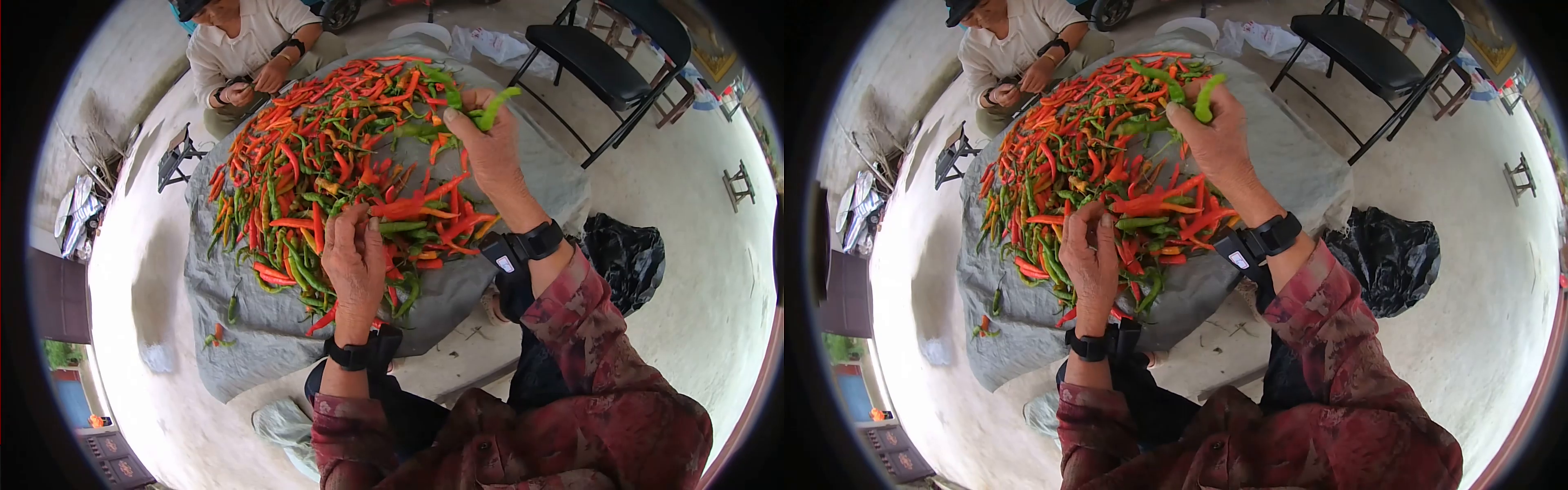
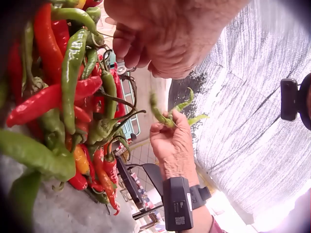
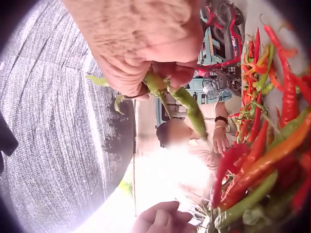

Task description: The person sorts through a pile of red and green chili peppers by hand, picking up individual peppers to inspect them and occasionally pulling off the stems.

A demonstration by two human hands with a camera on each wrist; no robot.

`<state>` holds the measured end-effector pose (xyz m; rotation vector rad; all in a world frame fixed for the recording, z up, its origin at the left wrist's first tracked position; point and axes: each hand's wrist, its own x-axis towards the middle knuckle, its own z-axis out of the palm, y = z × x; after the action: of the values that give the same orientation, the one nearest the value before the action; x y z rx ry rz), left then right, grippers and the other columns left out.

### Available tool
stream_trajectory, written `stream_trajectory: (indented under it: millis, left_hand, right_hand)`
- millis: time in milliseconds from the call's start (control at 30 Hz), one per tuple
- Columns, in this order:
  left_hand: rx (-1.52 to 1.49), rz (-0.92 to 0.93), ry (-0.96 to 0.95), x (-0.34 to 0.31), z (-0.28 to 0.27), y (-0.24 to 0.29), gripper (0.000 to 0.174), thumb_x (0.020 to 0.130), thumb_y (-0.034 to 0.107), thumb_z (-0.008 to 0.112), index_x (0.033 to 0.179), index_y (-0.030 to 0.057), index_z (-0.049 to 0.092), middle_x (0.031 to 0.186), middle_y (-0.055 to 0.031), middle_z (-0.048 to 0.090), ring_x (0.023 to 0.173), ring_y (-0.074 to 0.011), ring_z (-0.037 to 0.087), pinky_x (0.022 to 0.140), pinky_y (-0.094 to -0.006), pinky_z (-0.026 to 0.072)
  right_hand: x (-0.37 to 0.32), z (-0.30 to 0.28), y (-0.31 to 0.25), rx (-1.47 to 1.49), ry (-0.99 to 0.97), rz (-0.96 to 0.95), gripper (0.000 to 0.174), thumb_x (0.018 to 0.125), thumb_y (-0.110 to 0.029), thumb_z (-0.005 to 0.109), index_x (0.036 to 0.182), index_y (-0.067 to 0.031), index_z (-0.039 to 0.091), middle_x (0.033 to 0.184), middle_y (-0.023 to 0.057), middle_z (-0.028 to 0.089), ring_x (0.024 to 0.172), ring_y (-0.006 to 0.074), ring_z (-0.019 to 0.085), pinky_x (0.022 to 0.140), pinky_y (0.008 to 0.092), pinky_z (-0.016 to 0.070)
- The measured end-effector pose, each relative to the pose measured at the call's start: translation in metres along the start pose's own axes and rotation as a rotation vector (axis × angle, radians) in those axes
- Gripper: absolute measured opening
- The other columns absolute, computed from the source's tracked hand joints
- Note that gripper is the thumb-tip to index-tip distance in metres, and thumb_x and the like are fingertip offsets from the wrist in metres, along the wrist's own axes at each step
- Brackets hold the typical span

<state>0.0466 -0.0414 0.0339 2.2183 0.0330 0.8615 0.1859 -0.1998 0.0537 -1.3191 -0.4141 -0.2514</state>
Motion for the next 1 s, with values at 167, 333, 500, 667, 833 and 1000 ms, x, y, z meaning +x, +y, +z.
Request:
stream_trajectory:
  millis: [167,333,500,667,833,1000]
  left_hand:
    - [-0.372,-0.223,-0.009,0.002,0.004,-0.010,0.029,0.093,0.022,0.051,0.112,-0.0005,0.052,0.090,-0.0075,0.058,0.074,-0.0146,0.056,0.068,-0.0258,0.0464]
    - [-1.162,-0.660,-0.328,0.005,0.003,-0.013,0.063,0.093,0.054,0.034,0.128,0.0011,0.039,0.100,-0.0111,0.057,0.085,-0.0215,0.060,0.073,-0.0314,0.0512]
    - [-1.210,-0.716,-0.359,0.007,-0.001,0.000,0.052,0.095,0.041,0.042,0.131,0.0032,0.037,0.109,-0.0119,0.056,0.086,-0.0220,0.062,0.073,-0.0308,0.0536]
    - [-1.126,-0.763,-0.336,0.002,-0.003,-0.006,0.040,0.093,0.031,0.051,0.122,0.0038,0.046,0.094,-0.0041,0.060,0.073,-0.0093,0.060,0.065,-0.0217,0.0510]
    - [-0.983,-0.768,-0.172,0.002,-0.003,-0.013,0.026,0.091,0.027,0.056,0.102,0.0035,0.055,0.076,-0.0016,0.060,0.059,-0.0084,0.056,0.053,-0.0196,0.0453]
    - [-1.048,-0.749,-0.109,0.003,-0.008,-0.016,0.023,0.090,0.024,0.057,0.100,0.0031,0.054,0.079,-0.0037,0.060,0.057,-0.0092,0.055,0.050,-0.0202,0.0440]
  right_hand:
    - [-0.006,-0.001,-0.006,0.167,0.105,-0.073,0.023,0.082,-0.014,0.065,0.096,0.0002,0.055,0.082,-0.0008,0.056,0.073,0.0058,0.051,0.063,0.0238,0.0442]
    - [-0.031,0.023,-0.008,0.127,-0.418,0.249,0.032,0.084,-0.022,0.066,0.104,0.0001,0.056,0.090,0.0002,0.059,0.084,0.0089,0.054,0.072,0.0246,0.0456]
    - [-0.042,0.030,0.007,-0.017,-0.615,0.194,0.033,0.083,-0.022,0.066,0.106,0.0001,0.056,0.093,0.0071,0.063,0.086,0.0130,0.059,0.076,0.0284,0.0471]
    - [-0.048,0.033,0.005,-0.312,-0.691,0.037,0.033,0.082,-0.021,0.067,0.105,-0.0004,0.056,0.094,0.0098,0.063,0.086,0.0167,0.061,0.076,0.0292,0.0471]
    - [-0.054,0.041,-0.008,-0.410,-0.709,-0.039,0.030,0.081,-0.020,0.066,0.103,-0.0013,0.057,0.090,0.0108,0.064,0.082,0.0187,0.062,0.072,0.0309,0.0474]
    - [-0.046,0.034,-0.003,-0.337,-0.618,0.195,0.026,0.081,-0.020,0.066,0.096,0.0005,0.059,0.077,0.0099,0.063,0.071,0.0166,0.060,0.066,0.0311,0.0475]
